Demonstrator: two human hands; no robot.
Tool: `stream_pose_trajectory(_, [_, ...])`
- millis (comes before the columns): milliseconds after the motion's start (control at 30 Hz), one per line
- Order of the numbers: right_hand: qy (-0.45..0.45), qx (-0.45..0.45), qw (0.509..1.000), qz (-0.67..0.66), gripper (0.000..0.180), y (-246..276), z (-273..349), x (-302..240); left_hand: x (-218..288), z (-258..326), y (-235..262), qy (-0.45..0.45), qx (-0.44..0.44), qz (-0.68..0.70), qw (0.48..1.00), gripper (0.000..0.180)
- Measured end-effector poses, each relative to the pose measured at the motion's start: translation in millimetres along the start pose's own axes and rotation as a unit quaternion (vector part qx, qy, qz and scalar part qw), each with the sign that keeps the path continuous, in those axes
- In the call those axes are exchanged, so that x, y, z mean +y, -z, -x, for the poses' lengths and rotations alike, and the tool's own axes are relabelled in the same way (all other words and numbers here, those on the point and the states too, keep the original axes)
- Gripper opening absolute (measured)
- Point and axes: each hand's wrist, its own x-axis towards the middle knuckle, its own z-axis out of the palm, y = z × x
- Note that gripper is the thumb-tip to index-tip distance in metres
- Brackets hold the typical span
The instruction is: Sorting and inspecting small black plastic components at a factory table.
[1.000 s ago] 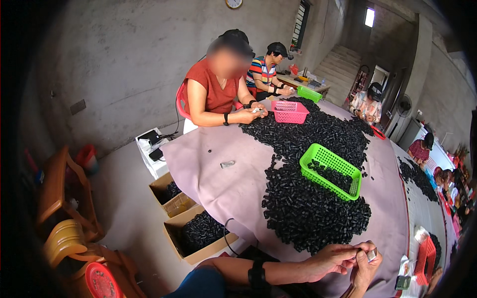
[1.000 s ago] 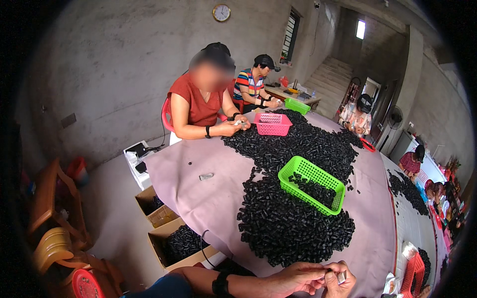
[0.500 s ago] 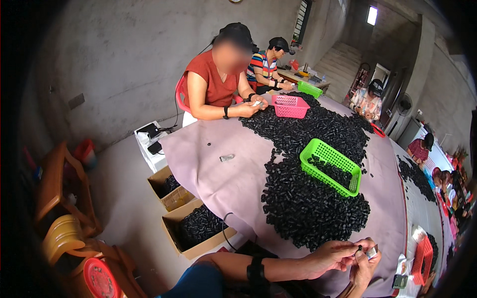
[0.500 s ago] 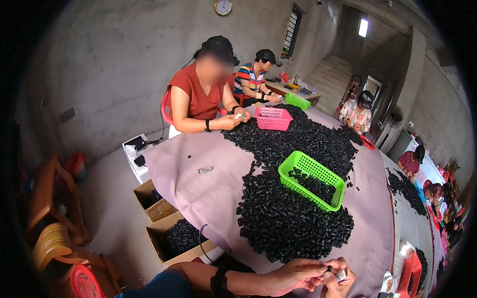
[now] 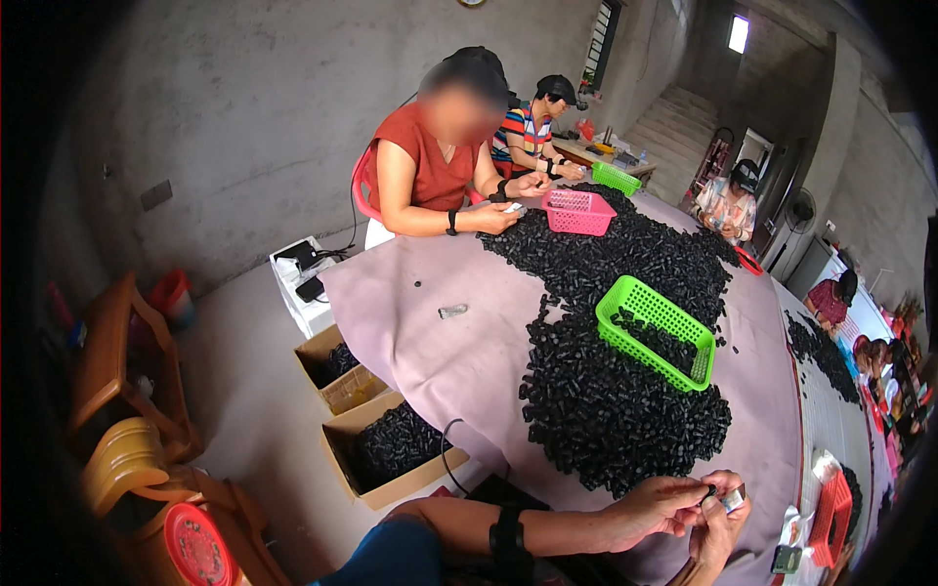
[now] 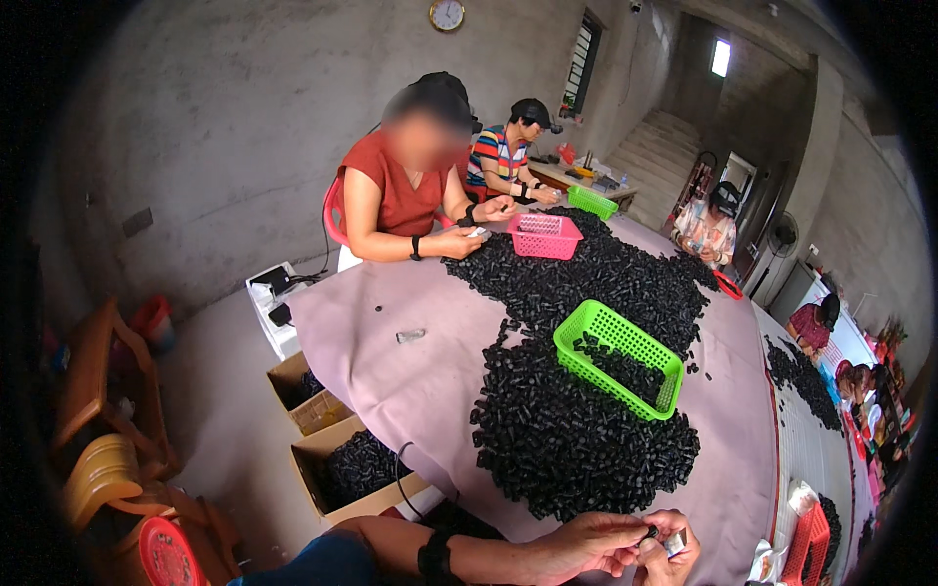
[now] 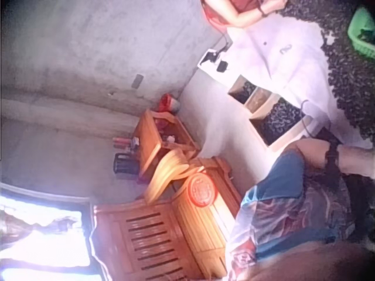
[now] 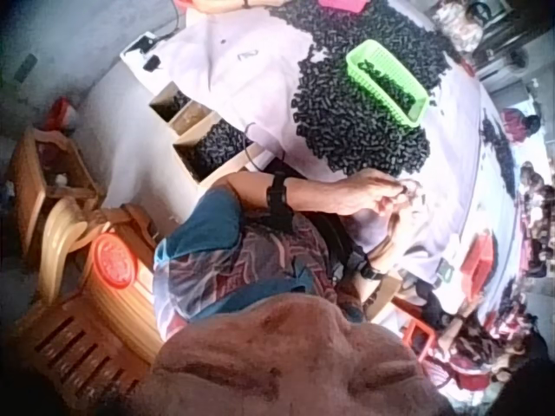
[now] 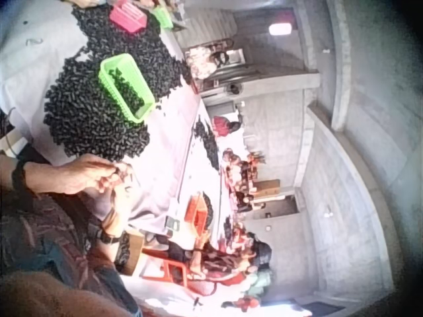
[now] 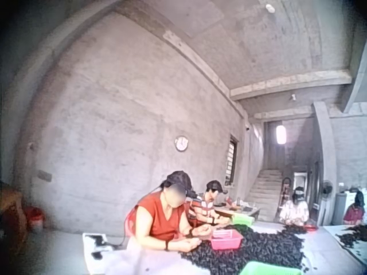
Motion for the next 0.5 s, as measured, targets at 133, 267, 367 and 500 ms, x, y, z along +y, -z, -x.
stream_pose_trajectory(133, [0.003,0.006,1.0,-0.007,0.02,4.8,0.7,3.9,0.9,-0.1,-0.4,0.003,-0.007,0.0,1.0,0.025])
stream_pose_trajectory(267, [-0.015,0.006,1.0,-0.006,0.022,1.1,1.8,-1.1,3.2,1.7,-2.6,0.006,0.0,-0.004,1.0,0.024])
stream_pose_trajectory(367, [-0.002,0.005,1.0,-0.001,0.025,2.8,1.4,2.4,2.5,1.4,-1.6,-0.001,-0.014,-0.009,1.0,0.023])
stream_pose_trajectory(500, [0.006,0.011,1.0,0.008,0.025,4.4,1.3,4.4,3.6,2.1,-3.4,0.008,-0.004,-0.004,1.0,0.021])
